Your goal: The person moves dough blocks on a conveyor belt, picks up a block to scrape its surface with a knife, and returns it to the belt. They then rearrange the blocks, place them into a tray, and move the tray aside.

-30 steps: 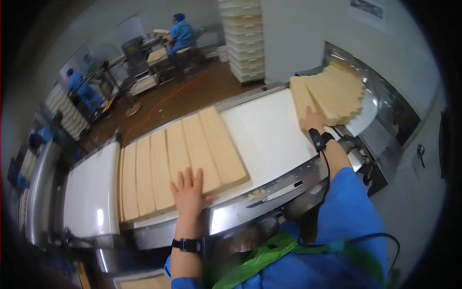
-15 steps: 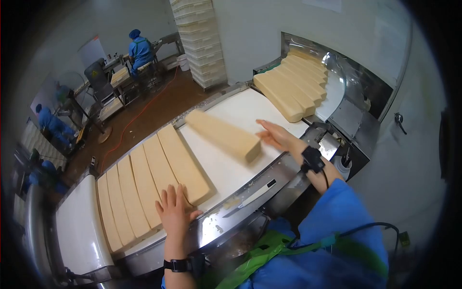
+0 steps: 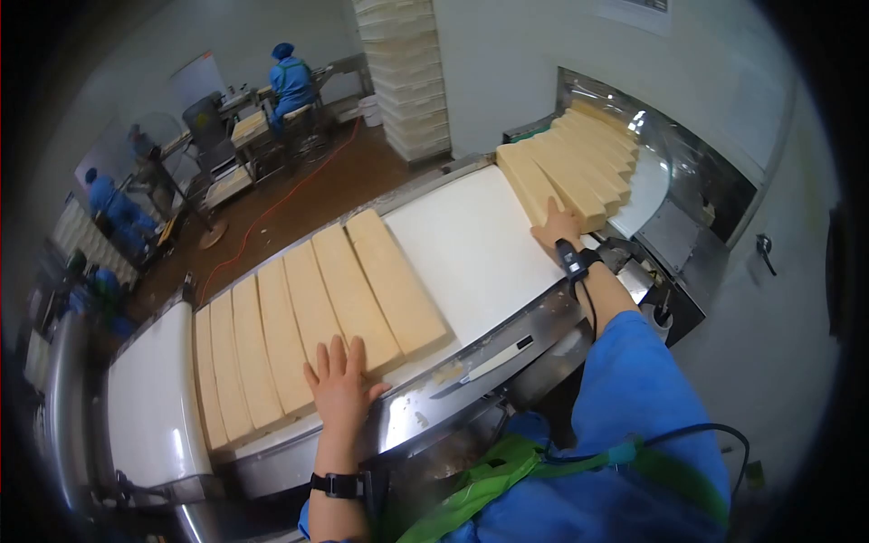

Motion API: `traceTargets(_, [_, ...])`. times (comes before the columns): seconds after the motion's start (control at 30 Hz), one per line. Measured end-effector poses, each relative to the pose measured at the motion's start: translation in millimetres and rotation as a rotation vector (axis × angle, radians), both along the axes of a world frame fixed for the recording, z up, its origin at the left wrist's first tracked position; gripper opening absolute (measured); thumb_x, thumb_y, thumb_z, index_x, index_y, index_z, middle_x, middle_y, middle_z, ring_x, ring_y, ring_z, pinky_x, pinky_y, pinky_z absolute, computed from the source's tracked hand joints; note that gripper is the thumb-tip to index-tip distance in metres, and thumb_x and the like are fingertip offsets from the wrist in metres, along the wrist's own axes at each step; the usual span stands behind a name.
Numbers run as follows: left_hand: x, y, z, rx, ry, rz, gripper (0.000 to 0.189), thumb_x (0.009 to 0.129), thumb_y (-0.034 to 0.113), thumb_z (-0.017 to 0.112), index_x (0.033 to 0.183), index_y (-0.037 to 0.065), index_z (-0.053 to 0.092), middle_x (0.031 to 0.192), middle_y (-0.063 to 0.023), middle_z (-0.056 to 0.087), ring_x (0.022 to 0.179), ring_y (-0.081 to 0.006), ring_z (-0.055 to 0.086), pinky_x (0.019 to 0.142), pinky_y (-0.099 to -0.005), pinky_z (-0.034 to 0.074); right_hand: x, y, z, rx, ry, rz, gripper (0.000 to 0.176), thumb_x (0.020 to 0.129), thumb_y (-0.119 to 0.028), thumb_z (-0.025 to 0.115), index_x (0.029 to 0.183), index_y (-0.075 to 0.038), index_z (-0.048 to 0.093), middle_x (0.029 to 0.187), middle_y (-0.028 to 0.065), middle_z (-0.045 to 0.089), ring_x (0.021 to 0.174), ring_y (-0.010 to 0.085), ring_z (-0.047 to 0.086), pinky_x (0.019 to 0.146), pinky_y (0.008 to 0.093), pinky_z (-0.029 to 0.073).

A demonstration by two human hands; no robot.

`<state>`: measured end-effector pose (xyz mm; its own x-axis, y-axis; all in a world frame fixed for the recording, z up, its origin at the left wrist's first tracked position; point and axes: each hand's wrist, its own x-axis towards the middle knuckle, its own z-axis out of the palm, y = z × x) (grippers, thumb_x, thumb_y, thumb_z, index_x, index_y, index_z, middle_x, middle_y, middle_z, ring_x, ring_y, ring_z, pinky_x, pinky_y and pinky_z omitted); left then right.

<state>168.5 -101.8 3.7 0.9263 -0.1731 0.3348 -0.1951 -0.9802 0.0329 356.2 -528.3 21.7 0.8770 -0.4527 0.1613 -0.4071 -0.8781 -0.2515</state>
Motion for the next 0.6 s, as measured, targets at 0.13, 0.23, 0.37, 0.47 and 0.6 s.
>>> traceTargets(0.13, [1,-2,3,0.002,0.009,0.023,0.089,0.059,0.050,0.074,0.136,0.020,0.041,0.139,-0.0128,0.040,0.130,-0.0368,0.033,0.102,-0.0591,0.025,-1,-15,-20,0.489,-0.179,0.334,0.066,0.078,-0.034,0.064,0.132,-0.006,0.041,0.118,0.0210,0.055,0.107,0.0297,0.056,0.084,0.0417,0.049])
traceTargets(0.23, [2,-5,3,-0.009,0.010,0.024,0.088,0.060,0.050,0.074,0.136,0.020,0.041,0.139,-0.0126,0.040,0.130,-0.0360,0.033,0.102,-0.0589,0.025,2,-3,-18,0.957,-0.178,0.498,0.058,0.084,-0.033,0.060,0.132,-0.006,0.042,0.120,0.0176,0.056,0.108,0.0265,0.056,0.083,0.0394,0.048])
traceTargets(0.37, [4,-15,1,-0.011,0.008,-0.012,0.087,0.061,0.050,0.073,0.136,0.020,0.041,0.139,-0.0126,0.041,0.130,-0.0355,0.034,0.102,-0.0589,0.024,-5,10,-36,1.546,-0.049,0.536,0.048,0.091,-0.030,0.055,0.132,-0.007,0.044,0.125,0.0139,0.053,0.108,0.0254,0.056,0.086,0.0372,0.046])
traceTargets(0.47, [4,-15,1,-0.006,-0.001,-0.023,0.085,0.062,0.049,0.073,0.135,0.019,0.041,0.138,-0.0127,0.041,0.129,-0.0354,0.035,0.102,-0.0589,0.024,-2,7,-8,0.229,-0.181,0.284,0.054,0.087,-0.030,0.059,0.134,-0.011,0.041,0.130,0.0187,0.047,0.118,0.0328,0.046,0.091,0.0424,0.043])
traceTargets(0.6, [3,-14,1,-0.013,-0.002,-0.007,0.084,0.062,0.048,0.074,0.134,0.019,0.043,0.138,-0.0128,0.041,0.129,-0.0351,0.035,0.101,-0.0591,0.025,7,-29,-1,-0.313,-0.161,0.030,0.060,0.077,-0.030,0.066,0.130,-0.011,0.045,0.132,0.0225,0.042,0.120,0.0391,0.040,0.094,0.0471,0.040])
